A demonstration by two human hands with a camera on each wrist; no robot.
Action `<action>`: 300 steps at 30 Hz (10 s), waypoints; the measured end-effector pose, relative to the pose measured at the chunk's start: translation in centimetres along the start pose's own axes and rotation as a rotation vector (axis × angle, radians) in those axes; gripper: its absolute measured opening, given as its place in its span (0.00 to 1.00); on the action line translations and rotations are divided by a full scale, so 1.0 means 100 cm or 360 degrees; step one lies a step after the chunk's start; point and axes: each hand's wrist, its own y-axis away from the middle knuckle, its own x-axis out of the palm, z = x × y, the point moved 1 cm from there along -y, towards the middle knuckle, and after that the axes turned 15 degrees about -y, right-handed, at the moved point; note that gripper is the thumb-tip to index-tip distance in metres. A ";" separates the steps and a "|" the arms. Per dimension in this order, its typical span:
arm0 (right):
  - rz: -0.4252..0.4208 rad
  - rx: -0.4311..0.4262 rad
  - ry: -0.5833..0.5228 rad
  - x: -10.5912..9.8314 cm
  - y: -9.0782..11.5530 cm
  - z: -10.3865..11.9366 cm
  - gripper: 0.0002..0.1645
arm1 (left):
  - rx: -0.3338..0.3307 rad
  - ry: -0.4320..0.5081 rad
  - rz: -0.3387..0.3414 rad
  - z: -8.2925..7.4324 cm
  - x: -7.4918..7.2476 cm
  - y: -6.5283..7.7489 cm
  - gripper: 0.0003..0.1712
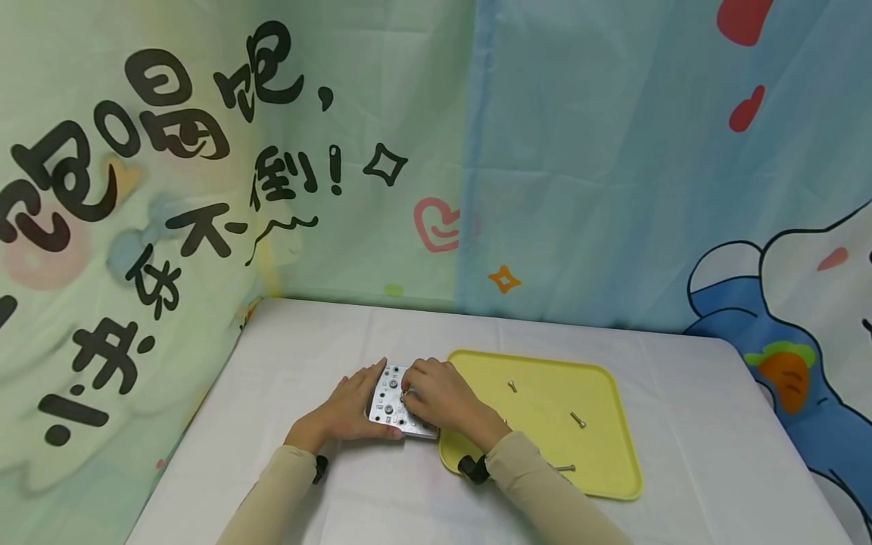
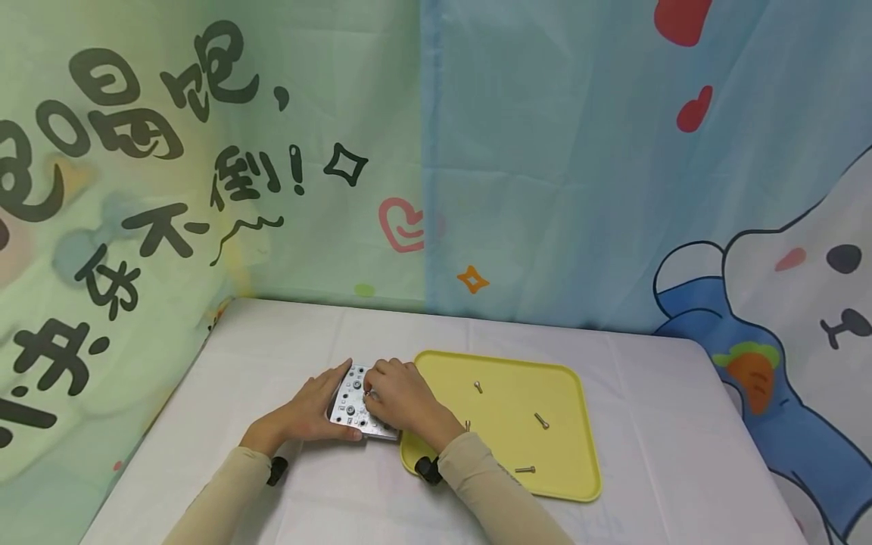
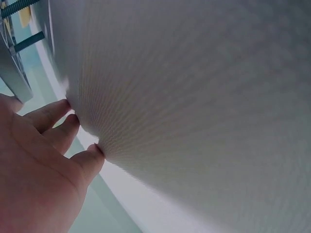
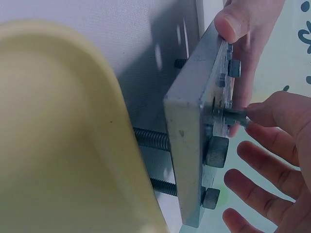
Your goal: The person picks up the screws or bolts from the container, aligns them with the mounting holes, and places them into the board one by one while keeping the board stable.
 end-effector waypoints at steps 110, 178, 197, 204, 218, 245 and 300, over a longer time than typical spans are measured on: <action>-0.0092 -0.0282 -0.0166 -0.043 0.061 -0.019 0.06 | -0.0034 0.0026 0.0000 -0.004 0.000 0.001 0.76; 0.0285 0.0096 -0.0689 -0.068 0.139 -0.081 0.07 | -0.0076 0.0029 0.0022 -0.005 0.001 0.001 0.75; 0.0184 0.0051 -0.0555 -0.051 0.148 -0.089 0.12 | -0.0088 0.0026 0.0018 -0.004 0.004 0.000 0.76; 0.0195 0.0126 -0.0556 -0.052 0.147 -0.088 0.10 | -0.0098 0.0015 0.0032 -0.003 0.004 -0.001 0.76; 0.0077 0.0091 -0.0569 -0.050 0.136 -0.085 0.07 | -0.0102 0.0016 0.0046 -0.004 0.002 0.000 0.76; 0.0005 -0.0170 -0.0417 -0.052 0.058 -0.028 0.03 | -0.0092 0.0013 0.0031 -0.003 0.001 -0.002 0.75; 0.0127 -0.0111 -0.0108 -0.029 0.032 -0.004 0.03 | -0.0071 0.0010 0.0045 -0.002 0.002 -0.002 0.75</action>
